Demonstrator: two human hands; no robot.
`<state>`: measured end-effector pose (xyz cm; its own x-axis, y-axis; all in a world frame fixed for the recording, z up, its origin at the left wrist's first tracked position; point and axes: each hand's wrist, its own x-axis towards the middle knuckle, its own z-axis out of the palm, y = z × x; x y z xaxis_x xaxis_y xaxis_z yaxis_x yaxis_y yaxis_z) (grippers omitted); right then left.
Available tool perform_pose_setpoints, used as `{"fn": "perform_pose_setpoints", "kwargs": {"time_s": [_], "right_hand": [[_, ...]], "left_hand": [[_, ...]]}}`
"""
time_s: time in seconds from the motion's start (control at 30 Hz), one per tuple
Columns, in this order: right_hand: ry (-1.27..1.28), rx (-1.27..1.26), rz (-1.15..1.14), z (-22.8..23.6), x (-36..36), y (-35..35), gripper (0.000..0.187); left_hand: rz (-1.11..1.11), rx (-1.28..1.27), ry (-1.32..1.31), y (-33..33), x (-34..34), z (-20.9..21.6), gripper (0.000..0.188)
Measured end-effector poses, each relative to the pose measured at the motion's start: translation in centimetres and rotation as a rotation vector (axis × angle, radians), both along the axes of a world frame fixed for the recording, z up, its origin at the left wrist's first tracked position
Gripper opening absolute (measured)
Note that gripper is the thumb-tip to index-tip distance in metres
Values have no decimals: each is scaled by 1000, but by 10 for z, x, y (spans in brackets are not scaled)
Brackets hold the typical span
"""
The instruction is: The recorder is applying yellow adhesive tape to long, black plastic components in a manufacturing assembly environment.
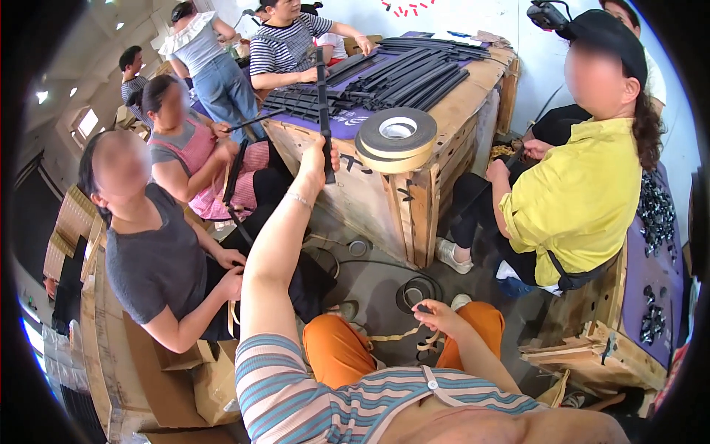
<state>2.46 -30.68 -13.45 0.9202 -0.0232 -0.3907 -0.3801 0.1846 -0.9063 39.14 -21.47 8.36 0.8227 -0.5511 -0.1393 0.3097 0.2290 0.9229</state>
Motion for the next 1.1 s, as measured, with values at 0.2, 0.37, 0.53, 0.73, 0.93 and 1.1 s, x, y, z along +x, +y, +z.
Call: {"fn": "perform_pose_setpoints", "kwargs": {"time_s": [0.2,0.37,0.53,0.73,0.93,1.1], "right_hand": [[-10,54,24,2,6,-2,26],[28,76,25,17,12,-5,26],[-130,70,41,-11,21,1,27],[-120,-25,97,-20,22,-3,31],[-83,15,130,-18,25,1,31],[-135,-73,81,-28,23,1,39]], "left_hand": [[165,153,-91,-55,97,20,33],[302,418,-399,-105,146,23,33],[377,783,-468,-128,186,25,21],[569,1410,-1482,-166,116,35,32],[-78,917,-1084,-209,160,18,27],[-97,1124,-997,-218,132,15,35]]}}
